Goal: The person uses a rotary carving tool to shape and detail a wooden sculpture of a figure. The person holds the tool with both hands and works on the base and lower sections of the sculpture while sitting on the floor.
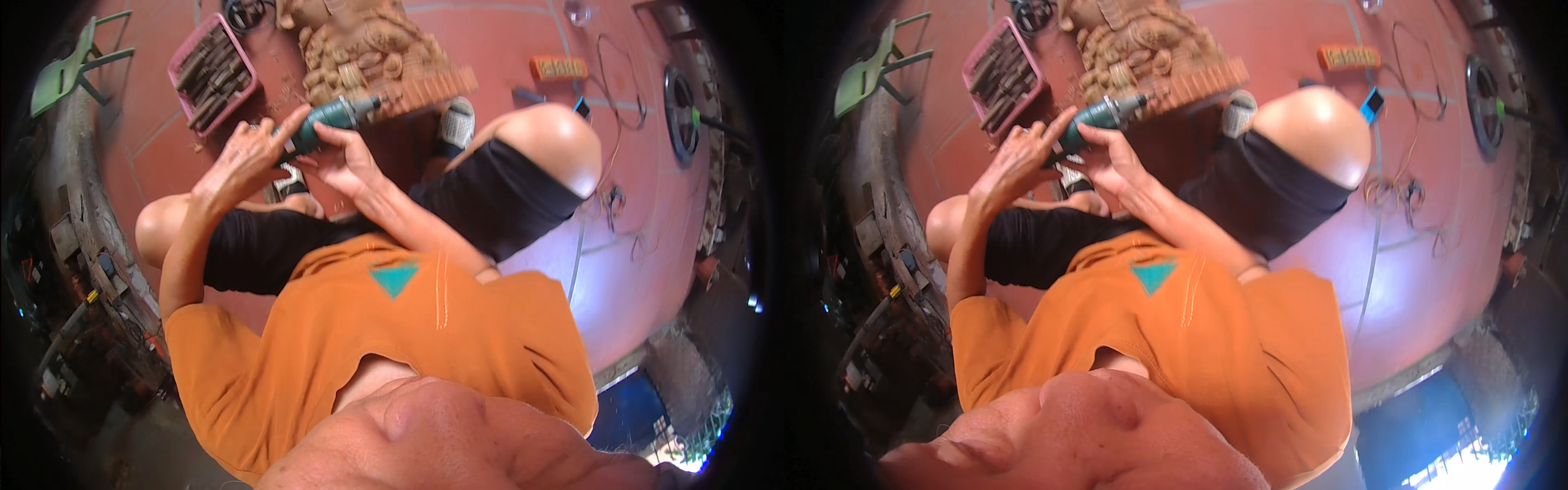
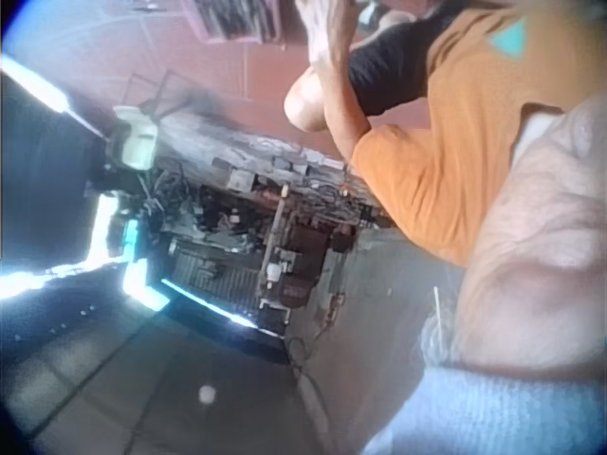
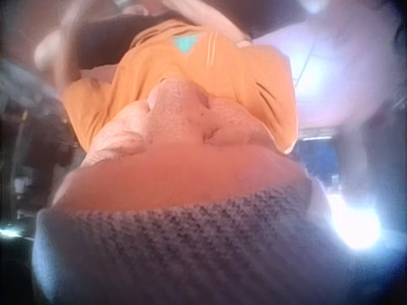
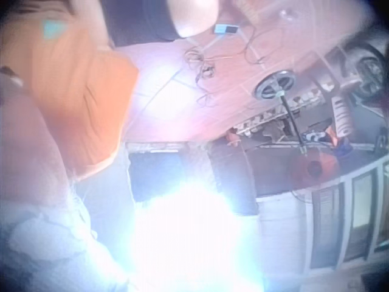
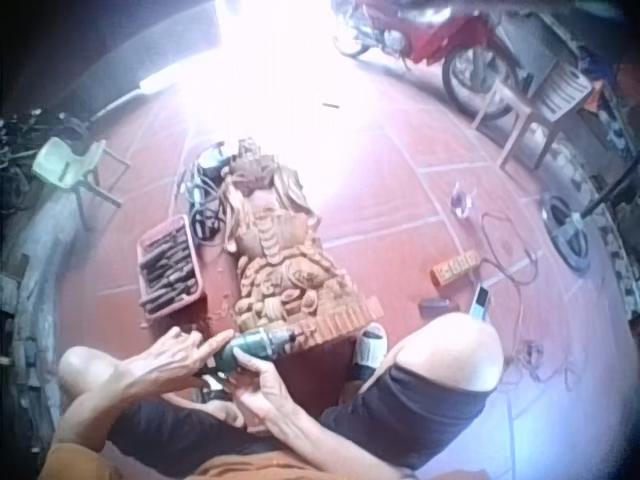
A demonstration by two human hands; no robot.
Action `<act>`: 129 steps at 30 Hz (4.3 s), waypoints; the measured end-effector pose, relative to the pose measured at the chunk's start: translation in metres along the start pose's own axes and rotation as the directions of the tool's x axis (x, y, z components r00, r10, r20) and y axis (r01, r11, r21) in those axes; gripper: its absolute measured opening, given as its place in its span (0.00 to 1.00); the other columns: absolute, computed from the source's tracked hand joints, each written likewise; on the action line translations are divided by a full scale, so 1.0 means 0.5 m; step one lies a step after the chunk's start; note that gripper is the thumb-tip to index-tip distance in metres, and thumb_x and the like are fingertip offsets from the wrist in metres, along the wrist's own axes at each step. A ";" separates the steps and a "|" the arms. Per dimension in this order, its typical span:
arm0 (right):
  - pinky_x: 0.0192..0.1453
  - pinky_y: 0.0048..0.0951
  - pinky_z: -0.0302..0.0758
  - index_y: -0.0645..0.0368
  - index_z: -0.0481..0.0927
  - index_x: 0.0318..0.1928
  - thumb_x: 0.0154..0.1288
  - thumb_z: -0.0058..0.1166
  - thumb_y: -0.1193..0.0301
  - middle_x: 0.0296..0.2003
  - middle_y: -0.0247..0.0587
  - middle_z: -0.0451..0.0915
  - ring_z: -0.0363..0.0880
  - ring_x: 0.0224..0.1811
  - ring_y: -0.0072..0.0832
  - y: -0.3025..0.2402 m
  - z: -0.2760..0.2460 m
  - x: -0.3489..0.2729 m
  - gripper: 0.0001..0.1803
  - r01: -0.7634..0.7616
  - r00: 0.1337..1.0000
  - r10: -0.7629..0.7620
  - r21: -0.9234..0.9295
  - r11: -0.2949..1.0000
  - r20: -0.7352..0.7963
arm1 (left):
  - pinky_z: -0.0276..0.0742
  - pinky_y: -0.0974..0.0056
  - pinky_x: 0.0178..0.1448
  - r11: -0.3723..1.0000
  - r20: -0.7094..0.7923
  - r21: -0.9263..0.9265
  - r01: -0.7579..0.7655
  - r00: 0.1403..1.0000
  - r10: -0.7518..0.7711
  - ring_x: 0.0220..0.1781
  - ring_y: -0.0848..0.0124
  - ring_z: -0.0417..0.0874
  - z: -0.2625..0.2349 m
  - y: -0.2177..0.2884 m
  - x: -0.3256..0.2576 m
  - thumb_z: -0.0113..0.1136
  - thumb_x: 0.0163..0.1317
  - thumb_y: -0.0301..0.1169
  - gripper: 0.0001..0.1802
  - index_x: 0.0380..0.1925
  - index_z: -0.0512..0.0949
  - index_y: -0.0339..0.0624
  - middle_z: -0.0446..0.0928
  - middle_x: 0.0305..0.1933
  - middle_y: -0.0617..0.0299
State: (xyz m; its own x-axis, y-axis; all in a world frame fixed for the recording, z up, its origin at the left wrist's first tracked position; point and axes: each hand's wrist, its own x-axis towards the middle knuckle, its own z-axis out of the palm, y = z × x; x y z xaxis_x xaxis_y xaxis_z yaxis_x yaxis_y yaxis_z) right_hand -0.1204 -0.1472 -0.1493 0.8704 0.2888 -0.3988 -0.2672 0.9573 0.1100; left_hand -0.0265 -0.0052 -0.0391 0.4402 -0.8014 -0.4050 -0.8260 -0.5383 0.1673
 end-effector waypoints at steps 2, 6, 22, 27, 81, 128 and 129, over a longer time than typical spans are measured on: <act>0.64 0.54 0.71 0.53 0.79 0.53 0.67 0.60 0.67 0.46 0.38 0.83 0.81 0.52 0.36 -0.001 -0.007 0.004 0.15 -0.030 0.999 0.030 0.008 1.000 0.015 | 0.69 0.54 0.50 0.999 -0.007 0.040 -0.025 1.000 0.025 0.43 0.54 0.78 0.001 -0.001 -0.003 0.77 0.46 0.33 0.61 0.78 0.49 0.49 0.74 0.39 0.52; 0.65 0.52 0.72 0.53 0.78 0.54 0.67 0.61 0.68 0.49 0.39 0.83 0.81 0.54 0.38 -0.007 -0.015 0.007 0.16 -0.056 0.998 0.056 -0.001 0.998 0.033 | 0.68 0.54 0.50 0.997 -0.010 0.063 -0.047 0.999 0.047 0.44 0.55 0.78 0.000 -0.005 -0.007 0.77 0.48 0.37 0.62 0.78 0.46 0.48 0.75 0.39 0.51; 0.69 0.55 0.70 0.51 0.74 0.58 0.63 0.65 0.71 0.54 0.39 0.78 0.76 0.60 0.39 -0.014 -0.005 -0.004 0.23 -0.014 0.999 0.018 -0.070 0.997 0.050 | 0.65 0.50 0.56 0.994 -0.029 0.069 -0.080 0.996 0.082 0.55 0.56 0.75 -0.022 0.004 -0.024 0.76 0.49 0.42 0.61 0.78 0.48 0.49 0.75 0.53 0.50; 0.67 0.56 0.73 0.51 0.74 0.58 0.64 0.65 0.70 0.54 0.39 0.78 0.76 0.60 0.38 -0.012 0.013 -0.009 0.23 -0.029 0.996 0.035 -0.071 0.997 0.088 | 0.65 0.50 0.59 0.990 0.019 0.093 -0.107 0.994 0.106 0.55 0.56 0.75 -0.070 0.016 -0.036 0.74 0.50 0.47 0.60 0.78 0.48 0.44 0.75 0.51 0.51; 0.61 0.58 0.77 0.53 0.75 0.56 0.64 0.67 0.71 0.49 0.40 0.81 0.81 0.54 0.36 0.007 0.014 0.000 0.22 0.006 0.998 -0.009 0.068 0.998 0.058 | 0.75 0.49 0.54 0.904 0.348 -0.427 0.007 0.924 0.157 0.49 0.44 0.83 -0.088 -0.035 0.064 0.73 0.52 0.33 0.56 0.76 0.47 0.49 0.81 0.44 0.40; 0.67 0.49 0.72 0.51 0.74 0.57 0.63 0.66 0.75 0.52 0.38 0.80 0.79 0.57 0.36 0.006 0.003 0.006 0.24 0.027 0.999 -0.032 0.155 0.988 0.031 | 0.77 0.48 0.51 0.907 0.286 -0.405 -0.116 0.926 0.246 0.49 0.43 0.83 -0.048 -0.067 0.090 0.74 0.51 0.36 0.57 0.76 0.48 0.47 0.81 0.43 0.36; 0.67 0.49 0.72 0.51 0.74 0.57 0.63 0.66 0.75 0.52 0.38 0.80 0.79 0.57 0.36 0.006 0.003 0.006 0.24 0.030 0.999 -0.035 0.154 0.988 0.030 | 0.77 0.48 0.51 0.910 0.299 -0.401 -0.103 0.924 0.237 0.49 0.43 0.83 -0.051 -0.065 0.091 0.74 0.51 0.36 0.57 0.76 0.48 0.47 0.81 0.43 0.36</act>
State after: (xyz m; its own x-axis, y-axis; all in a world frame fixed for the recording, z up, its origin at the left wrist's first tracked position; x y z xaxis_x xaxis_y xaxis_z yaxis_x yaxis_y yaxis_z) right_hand -0.1177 -0.1433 -0.1489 0.8914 0.2549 -0.3747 -0.1739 0.9559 0.2365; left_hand 0.0292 -0.0306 -0.0402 0.1061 -0.7899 -0.6039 -0.6559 -0.5121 0.5545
